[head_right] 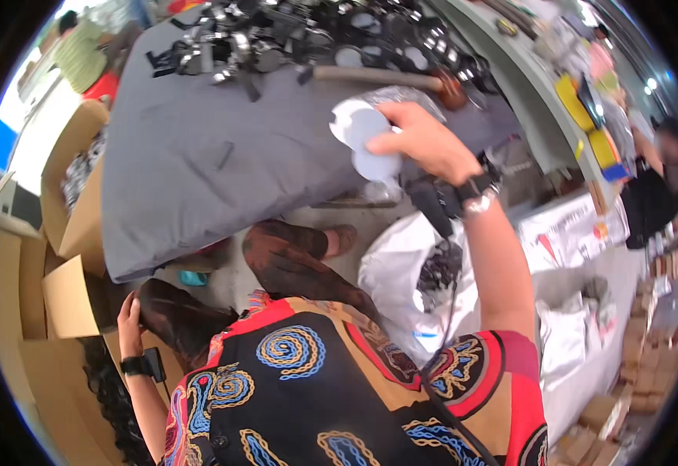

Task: Assembling small metal plates and springs onto larger black plastic or metal rings in a manufacturing setting.

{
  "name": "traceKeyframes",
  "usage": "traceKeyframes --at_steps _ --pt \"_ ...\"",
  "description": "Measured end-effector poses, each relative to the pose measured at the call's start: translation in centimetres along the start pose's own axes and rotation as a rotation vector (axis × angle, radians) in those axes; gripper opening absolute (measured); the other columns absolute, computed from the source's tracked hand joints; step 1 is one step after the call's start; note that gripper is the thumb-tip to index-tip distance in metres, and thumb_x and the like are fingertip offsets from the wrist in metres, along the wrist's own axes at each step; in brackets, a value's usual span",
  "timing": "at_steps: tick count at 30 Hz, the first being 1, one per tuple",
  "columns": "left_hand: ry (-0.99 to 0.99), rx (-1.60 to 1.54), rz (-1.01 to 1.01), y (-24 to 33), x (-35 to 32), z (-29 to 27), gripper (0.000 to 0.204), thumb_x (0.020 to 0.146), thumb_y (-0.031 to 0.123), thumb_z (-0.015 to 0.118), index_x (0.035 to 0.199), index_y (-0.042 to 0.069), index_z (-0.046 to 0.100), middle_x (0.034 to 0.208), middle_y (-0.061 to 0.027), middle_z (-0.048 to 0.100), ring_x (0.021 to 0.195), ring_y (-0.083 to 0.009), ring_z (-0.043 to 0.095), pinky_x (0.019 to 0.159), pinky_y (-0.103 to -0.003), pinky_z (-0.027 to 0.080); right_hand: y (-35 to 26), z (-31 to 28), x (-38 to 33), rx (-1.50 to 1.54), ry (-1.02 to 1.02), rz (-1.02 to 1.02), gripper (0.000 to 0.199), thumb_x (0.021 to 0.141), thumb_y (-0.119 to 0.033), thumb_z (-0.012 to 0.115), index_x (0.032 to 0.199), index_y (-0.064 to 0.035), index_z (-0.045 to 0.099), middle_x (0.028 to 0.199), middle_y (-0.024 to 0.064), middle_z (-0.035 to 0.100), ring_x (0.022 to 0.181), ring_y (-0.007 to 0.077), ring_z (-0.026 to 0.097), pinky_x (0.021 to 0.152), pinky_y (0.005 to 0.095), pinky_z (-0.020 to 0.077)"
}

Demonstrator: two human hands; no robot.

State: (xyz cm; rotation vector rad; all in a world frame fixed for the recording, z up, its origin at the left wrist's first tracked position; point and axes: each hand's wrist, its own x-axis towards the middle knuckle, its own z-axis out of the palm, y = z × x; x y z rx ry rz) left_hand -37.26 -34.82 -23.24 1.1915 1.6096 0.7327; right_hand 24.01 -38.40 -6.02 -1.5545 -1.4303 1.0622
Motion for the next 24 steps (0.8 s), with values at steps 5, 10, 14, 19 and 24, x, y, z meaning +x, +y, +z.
traceKeyframes --at_steps 5,10,14,19,24 --pt "-0.096 -0.011 -0.003 0.0 1.7 -0.4 0.051 0.095 0.037 0.052 0.137 0.009 0.045 0.123 -0.0058 0.056 0.105 -0.0167 0.057 0.076 -0.031 0.052 9.1 -3.2 -13.7 -0.038 -0.026 0.411 0.032 0.066 -0.009 0.077 0.095 -0.0027 0.065 0.088 -0.0017 0.064 0.082 0.0086 0.056 0.077 0.0265 0.0463" --pt "-0.142 0.044 0.054 1.5 2.3 1.5 0.048 0.094 0.027 0.054 0.134 0.001 0.046 0.128 -0.0105 0.055 0.112 -0.0188 0.054 0.09 -0.032 0.046 21.4 -3.4 -20.9 -1.015 0.033 0.599 0.049 0.055 -0.02 0.079 0.097 0.0014 0.066 0.096 0.0219 0.064 0.091 0.0338 0.061 0.077 0.0397 0.0488" --pt "-0.023 0.104 0.19 0.6 3.0 3.6 0.051 0.092 0.024 0.058 0.131 -0.006 0.045 0.126 -0.0179 0.056 0.117 -0.0236 0.052 0.099 -0.032 0.039 14.9 0.2 -14.7 -0.754 0.384 0.407 0.02 0.068 -0.014 0.071 0.081 -0.0004 0.064 0.083 0.0184 0.063 0.081 0.0359 0.061 0.073 0.0411 0.0486" --pt "0.158 0.265 0.255 -0.5 0.3 2.7 0.053 0.092 0.026 0.056 0.134 -0.004 0.043 0.129 -0.0234 0.053 0.122 -0.0328 0.05 0.102 -0.035 0.038 -0.7 9.4 -0.9 -0.522 0.223 -0.406 0.017 0.079 -0.009 0.063 0.093 -0.0005 0.063 0.093 0.0164 0.064 0.082 0.0328 0.061 0.071 0.0389 0.0494" --pt "0.257 0.373 0.251 -0.6 -3.8 3.3 0.058 0.089 0.019 0.058 0.139 0.001 0.036 0.131 -0.024 0.05 0.124 -0.034 0.048 0.102 -0.038 0.039 -1.1 15.2 10.3 -0.799 0.092 -0.854 0.036 0.081 -0.005 0.057 0.117 -0.0017 0.057 0.112 0.0147 0.06 0.093 0.034 0.059 0.079 0.0406 0.0512"
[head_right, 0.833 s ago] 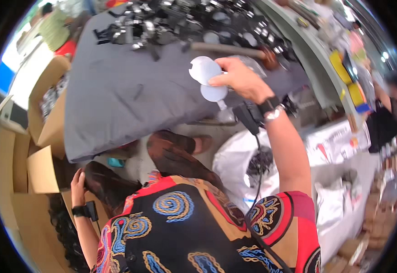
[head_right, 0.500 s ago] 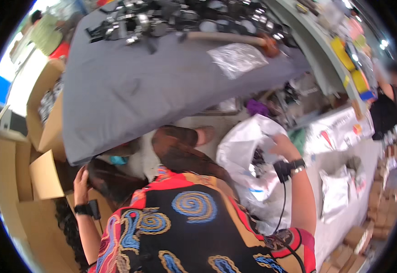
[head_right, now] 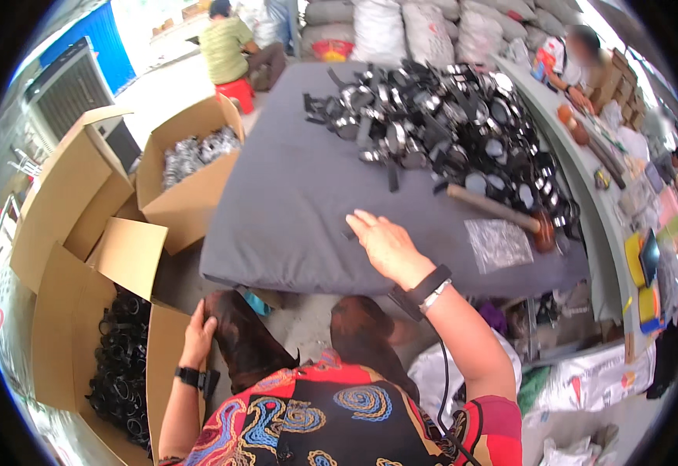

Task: Assembling small metal plates and springs onto larger black plastic or metal rings in a manufacturing setting.

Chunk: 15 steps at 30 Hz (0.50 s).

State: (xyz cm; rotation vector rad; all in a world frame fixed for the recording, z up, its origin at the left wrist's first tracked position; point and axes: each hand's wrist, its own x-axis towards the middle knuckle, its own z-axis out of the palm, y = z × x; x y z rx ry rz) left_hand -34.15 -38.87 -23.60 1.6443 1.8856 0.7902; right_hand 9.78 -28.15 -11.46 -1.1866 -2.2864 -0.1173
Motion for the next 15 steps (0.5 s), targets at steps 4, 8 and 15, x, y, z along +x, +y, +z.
traceKeyframes --at_steps 4,8,15 --pt "0.033 -0.12 -0.136 -2.9 -4.5 -1.1 0.053 0.086 0.017 0.061 0.133 -0.001 0.044 0.122 -0.0237 0.057 0.113 -0.0313 0.057 0.096 -0.037 0.044 0.0 2.0 2.3 -0.131 -0.286 0.029 0.022 0.081 -0.003 0.054 0.102 -0.0014 0.057 0.105 0.0154 0.058 0.088 0.0361 0.059 0.074 0.0429 0.051" --pt "0.004 -0.171 -0.301 -8.6 -7.6 -0.4 0.039 0.088 0.016 0.057 0.12 -0.005 0.056 0.106 -0.0194 0.066 0.095 -0.0294 0.065 0.08 -0.037 0.052 -0.3 0.3 1.4 -0.014 -0.313 0.086 0.008 0.079 -0.003 0.058 0.085 -0.001 0.053 0.089 0.0147 0.057 0.079 0.0347 0.061 0.069 0.0437 0.0495" --pt "-0.288 -0.393 -0.635 -14.1 -5.3 3.1 0.028 0.09 0.011 0.052 0.113 -0.003 0.061 0.084 -0.0087 0.065 0.072 -0.0192 0.065 0.057 -0.026 0.051 -0.4 -6.1 -9.7 0.769 -0.187 0.708 0.011 0.08 -0.005 0.063 0.088 -0.0013 0.056 0.072 -0.0011 0.057 0.07 0.0093 0.053 0.063 0.0273 0.0445"
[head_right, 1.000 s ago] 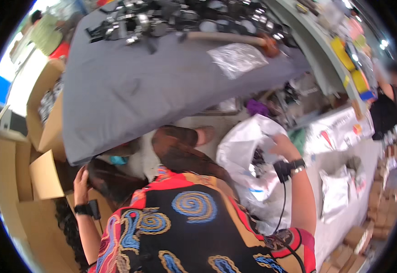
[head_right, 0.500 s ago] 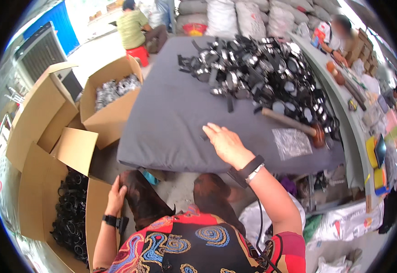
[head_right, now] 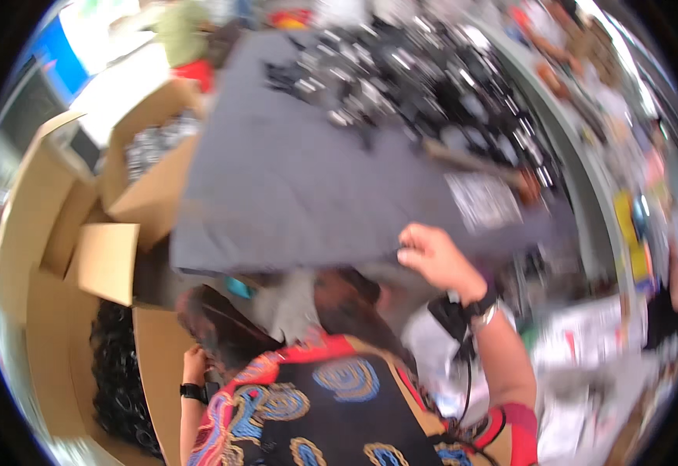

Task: Assembling small metal plates and springs onto larger black plastic or metal rings in a manufacturing setting.

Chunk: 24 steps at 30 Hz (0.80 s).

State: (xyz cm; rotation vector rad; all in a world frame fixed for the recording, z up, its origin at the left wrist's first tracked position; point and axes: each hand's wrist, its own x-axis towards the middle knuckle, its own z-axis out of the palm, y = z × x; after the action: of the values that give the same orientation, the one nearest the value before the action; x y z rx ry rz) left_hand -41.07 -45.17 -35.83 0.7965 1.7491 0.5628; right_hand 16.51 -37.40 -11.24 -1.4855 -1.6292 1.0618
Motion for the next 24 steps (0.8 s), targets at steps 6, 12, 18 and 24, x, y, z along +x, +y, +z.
traceKeyframes --at_steps 6,12,18,24 --pt "-0.012 0.148 0.417 -6.6 6.3 -1.6 0.023 0.09 0.018 0.051 0.108 0.003 0.055 0.077 -0.0094 0.063 0.058 -0.0181 0.057 0.05 -0.03 0.046 8.9 -3.3 -12.8 0.011 0.183 0.661 0.008 0.082 -0.01 0.064 0.084 -0.0068 0.057 0.065 -0.0046 0.052 0.053 0.0045 0.045 0.045 0.02 0.0339" --pt "-0.191 0.051 0.215 -0.5 5.8 0.6 0.031 0.089 0.02 0.058 0.115 0.005 0.056 0.079 -0.0072 0.061 0.065 -0.0193 0.057 0.055 -0.034 0.046 19.3 -1.4 -22.7 0.157 0.507 0.956 0.007 0.081 -0.008 0.063 0.079 -0.0048 0.058 0.066 0.0001 0.054 0.057 0.0114 0.053 0.047 0.0259 0.0421" --pt "-0.221 0.436 0.565 -7.3 7.6 -6.5 0.018 0.077 -0.003 0.054 0.093 0.002 0.061 0.071 -0.01 0.063 0.058 -0.0249 0.063 0.05 -0.036 0.052 16.5 -1.6 -17.7 0.447 0.473 0.701 0.004 0.083 -0.009 0.061 0.084 -0.0068 0.057 0.067 0.0006 0.056 0.057 0.0111 0.056 0.045 0.0266 0.0426" --pt "-0.082 1.389 0.745 0.2 1.0 -2.8 0.014 0.069 0.013 0.067 0.057 0.007 0.065 0.062 -0.0129 0.064 0.06 -0.0288 0.062 0.059 -0.042 0.049 15.3 -6.6 -14.8 0.239 0.595 0.632 0.006 0.084 -0.009 0.059 0.085 -0.0028 0.058 0.067 0.0035 0.058 0.047 0.0115 0.054 0.04 0.0261 0.0414"
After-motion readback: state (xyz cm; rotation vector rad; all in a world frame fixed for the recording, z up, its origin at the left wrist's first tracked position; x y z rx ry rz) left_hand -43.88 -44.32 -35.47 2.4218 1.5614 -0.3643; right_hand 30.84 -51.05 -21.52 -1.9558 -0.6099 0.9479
